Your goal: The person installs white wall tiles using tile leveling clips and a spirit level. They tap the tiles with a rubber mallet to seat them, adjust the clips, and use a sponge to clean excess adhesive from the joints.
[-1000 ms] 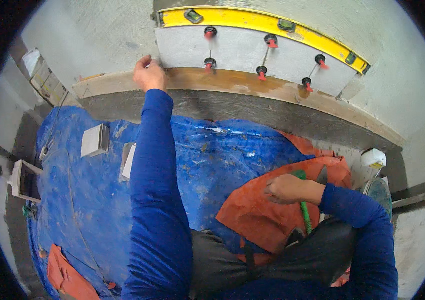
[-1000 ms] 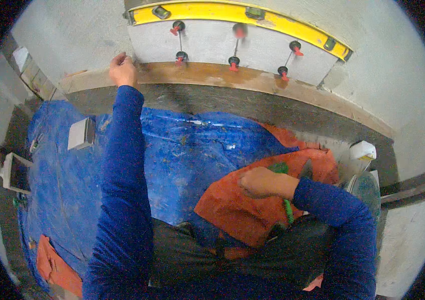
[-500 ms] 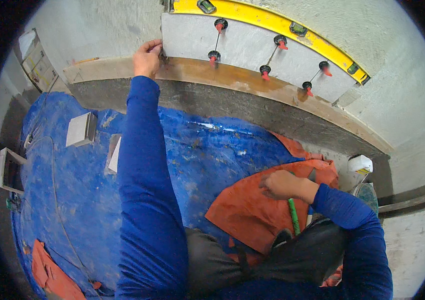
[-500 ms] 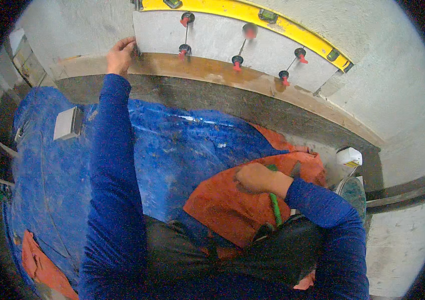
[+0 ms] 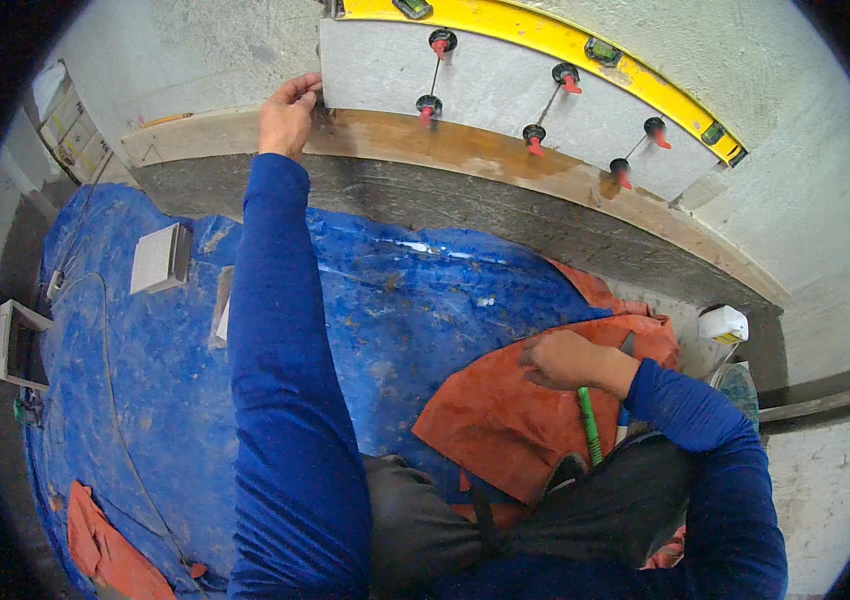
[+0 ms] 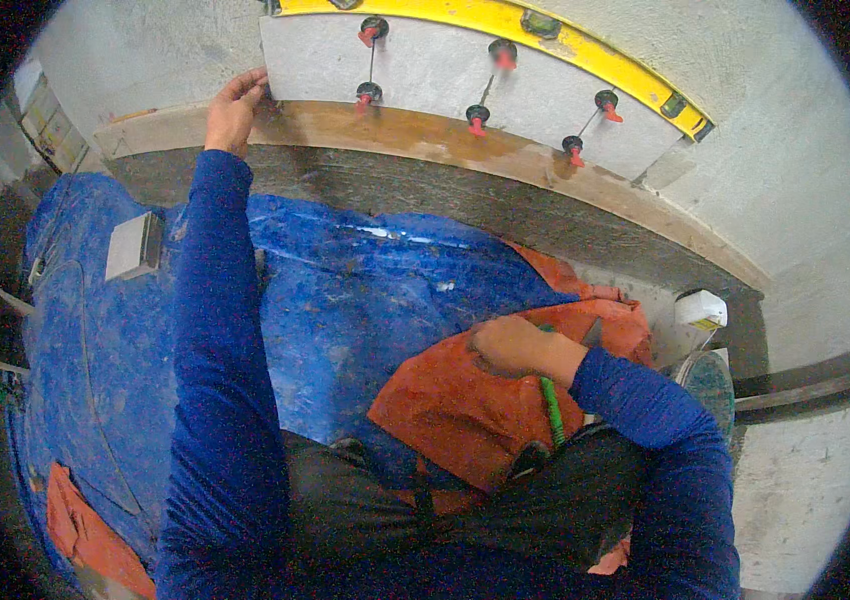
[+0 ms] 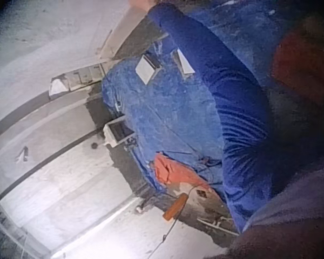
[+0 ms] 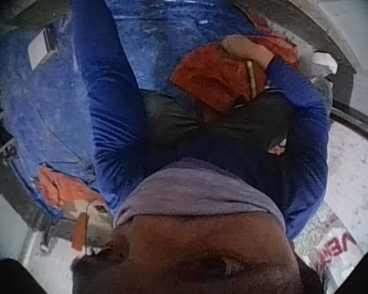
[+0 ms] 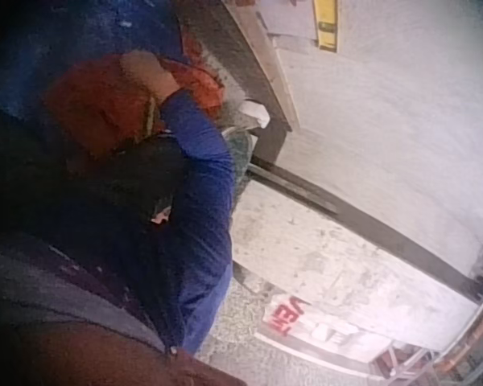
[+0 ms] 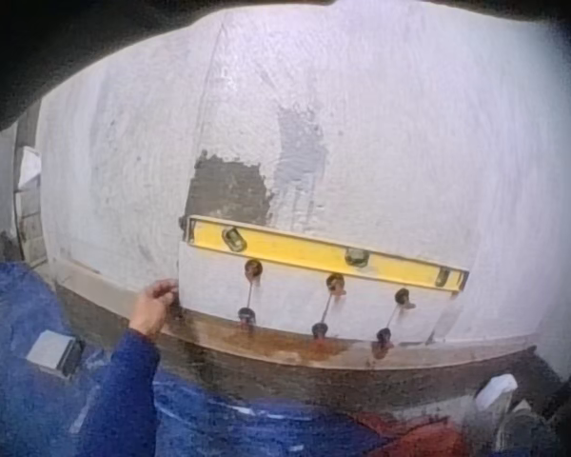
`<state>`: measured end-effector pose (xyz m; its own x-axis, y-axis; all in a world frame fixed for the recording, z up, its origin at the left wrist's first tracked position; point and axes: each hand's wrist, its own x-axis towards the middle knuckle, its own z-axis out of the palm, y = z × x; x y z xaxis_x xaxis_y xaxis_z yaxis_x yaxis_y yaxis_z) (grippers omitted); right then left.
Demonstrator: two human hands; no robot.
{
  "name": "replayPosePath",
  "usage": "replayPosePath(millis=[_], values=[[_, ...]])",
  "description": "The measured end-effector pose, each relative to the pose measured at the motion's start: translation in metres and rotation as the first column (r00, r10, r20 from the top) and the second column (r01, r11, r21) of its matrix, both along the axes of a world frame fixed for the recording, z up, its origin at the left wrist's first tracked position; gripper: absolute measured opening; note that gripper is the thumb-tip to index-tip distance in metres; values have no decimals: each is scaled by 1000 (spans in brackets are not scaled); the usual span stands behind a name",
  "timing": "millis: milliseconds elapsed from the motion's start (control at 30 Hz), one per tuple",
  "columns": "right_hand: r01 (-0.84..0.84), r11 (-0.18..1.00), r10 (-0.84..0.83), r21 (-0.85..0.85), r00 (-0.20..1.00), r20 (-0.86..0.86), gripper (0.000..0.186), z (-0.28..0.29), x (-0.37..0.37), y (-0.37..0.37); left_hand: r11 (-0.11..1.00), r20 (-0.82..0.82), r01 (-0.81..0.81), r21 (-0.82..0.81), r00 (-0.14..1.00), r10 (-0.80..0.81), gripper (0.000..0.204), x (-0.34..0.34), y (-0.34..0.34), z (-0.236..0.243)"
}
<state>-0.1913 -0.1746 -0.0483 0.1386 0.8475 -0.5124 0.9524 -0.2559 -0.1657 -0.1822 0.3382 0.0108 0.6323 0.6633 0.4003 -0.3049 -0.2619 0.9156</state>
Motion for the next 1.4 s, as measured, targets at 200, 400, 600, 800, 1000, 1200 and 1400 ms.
replayPosePath(millis=[200, 400, 600, 800, 1000, 1200, 1400], values=[[15, 999, -16, -30, 1000, -8, 24, 2, -1, 6, 999, -18, 18, -32, 1000, -18, 34, -2, -5, 2], [1, 999, -1, -48, 1000, -11, 24, -3, 3, 9, 999, -10, 41, -20, 999, -41, 37, 0, -2, 0], [-18, 994, 24, 105, 998, -55, 20, -10, 5, 5, 999, -15, -21, -38, 1000, 20, 36, -4, -13, 2], [-16, 995, 20, 99, 999, -43, 21, -7, 6, 8, 1000, 20, -21, -13, 1000, 22, 36, -7, -17, 7], [12, 999, -11, 34, 1000, -27, 20, -3, 5, 14, 999, -63, -17, -34, 998, 14, 39, -7, -19, 8], [37, 995, -39, 98, 999, 25, 19, 0, 21, 33, 993, -52, -86, 82, 995, 91, 33, -20, -16, 11], [235, 965, -244, 112, 967, 73, 21, 0, 25, 13, 952, 17, -305, 31, 952, 305, 18, -21, -17, 2]])
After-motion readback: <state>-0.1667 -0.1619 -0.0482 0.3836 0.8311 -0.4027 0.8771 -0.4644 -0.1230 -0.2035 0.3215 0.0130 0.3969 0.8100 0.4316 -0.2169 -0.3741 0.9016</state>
